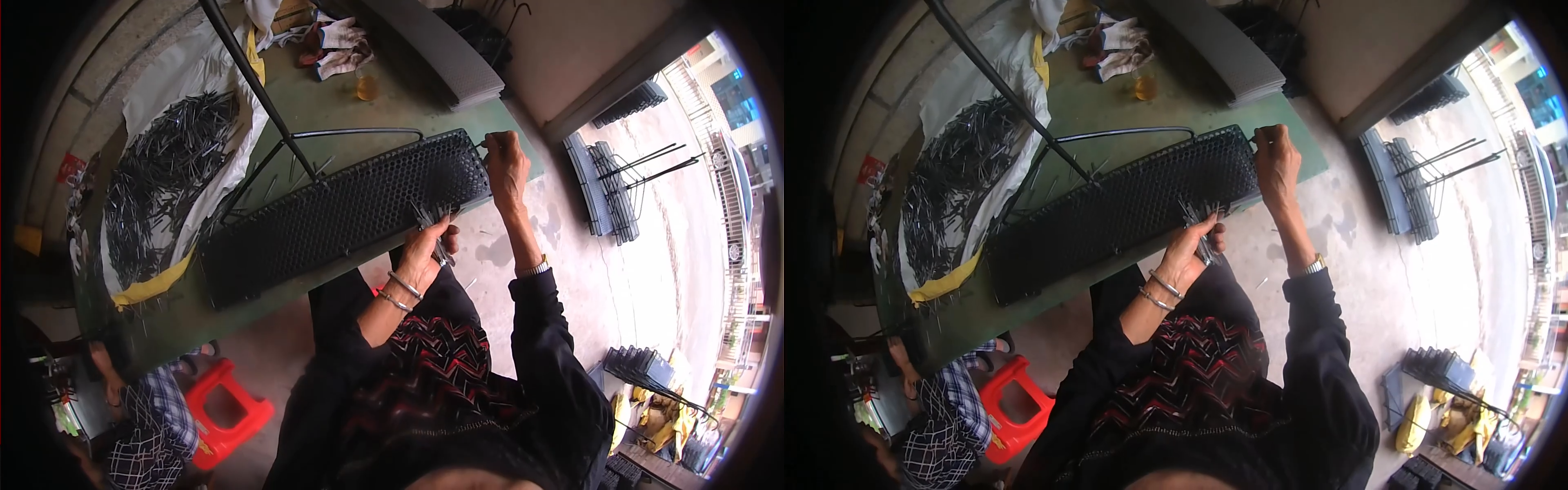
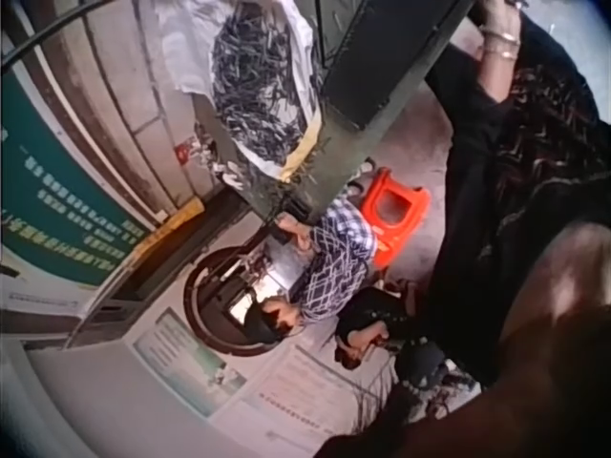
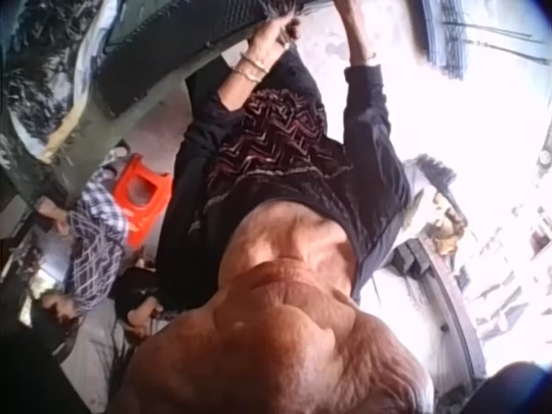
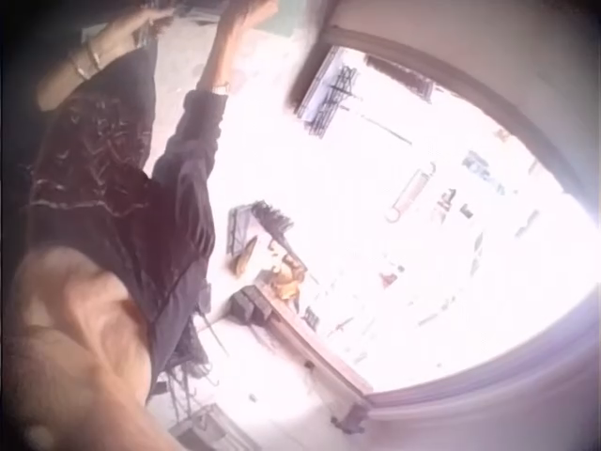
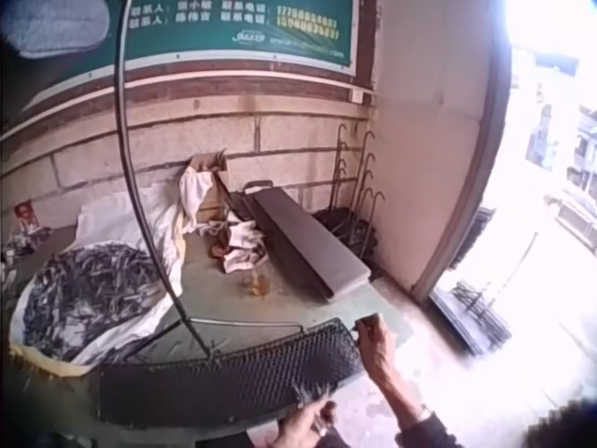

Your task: Sorting small metal rods and inserting them into a mesh panel frame.

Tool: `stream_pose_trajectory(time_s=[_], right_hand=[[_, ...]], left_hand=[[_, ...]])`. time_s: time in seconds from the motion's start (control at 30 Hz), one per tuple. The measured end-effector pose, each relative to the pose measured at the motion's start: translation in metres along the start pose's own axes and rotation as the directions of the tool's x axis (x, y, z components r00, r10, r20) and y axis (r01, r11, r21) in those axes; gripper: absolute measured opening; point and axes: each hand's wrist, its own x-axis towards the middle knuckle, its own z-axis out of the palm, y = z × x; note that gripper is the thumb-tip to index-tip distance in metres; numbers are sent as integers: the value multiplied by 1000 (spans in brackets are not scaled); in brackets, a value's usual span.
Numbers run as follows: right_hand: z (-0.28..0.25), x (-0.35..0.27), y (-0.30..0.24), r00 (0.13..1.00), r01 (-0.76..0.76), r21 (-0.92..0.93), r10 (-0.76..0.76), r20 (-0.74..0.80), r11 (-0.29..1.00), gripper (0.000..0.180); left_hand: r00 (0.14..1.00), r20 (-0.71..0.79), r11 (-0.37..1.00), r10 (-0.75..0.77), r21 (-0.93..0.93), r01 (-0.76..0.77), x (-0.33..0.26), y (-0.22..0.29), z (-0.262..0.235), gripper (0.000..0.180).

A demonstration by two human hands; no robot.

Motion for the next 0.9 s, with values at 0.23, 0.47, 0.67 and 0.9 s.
stream_pose_trajectory(time_s=[0.23,0.47,0.67,0.9], right_hand=[[18,2,15,995,101,-69,-102,-11,992,12],[22,-7,10,988,140,-304,-112,106,942,11],[-3,-16,-2,977,62,-199,-18,214,978,21],[-48,-29,-39,577,-399,77,185,795,914,22]], left_hand=[[994,-9,993,-110,-45,110,-5,1,9,19],[991,122,995,-45,-88,56,6,-6,2,19],[992,87,996,90,21,-92,-2,4,15,19],[991,43,986,124,105,-128,-10,8,23,17]])
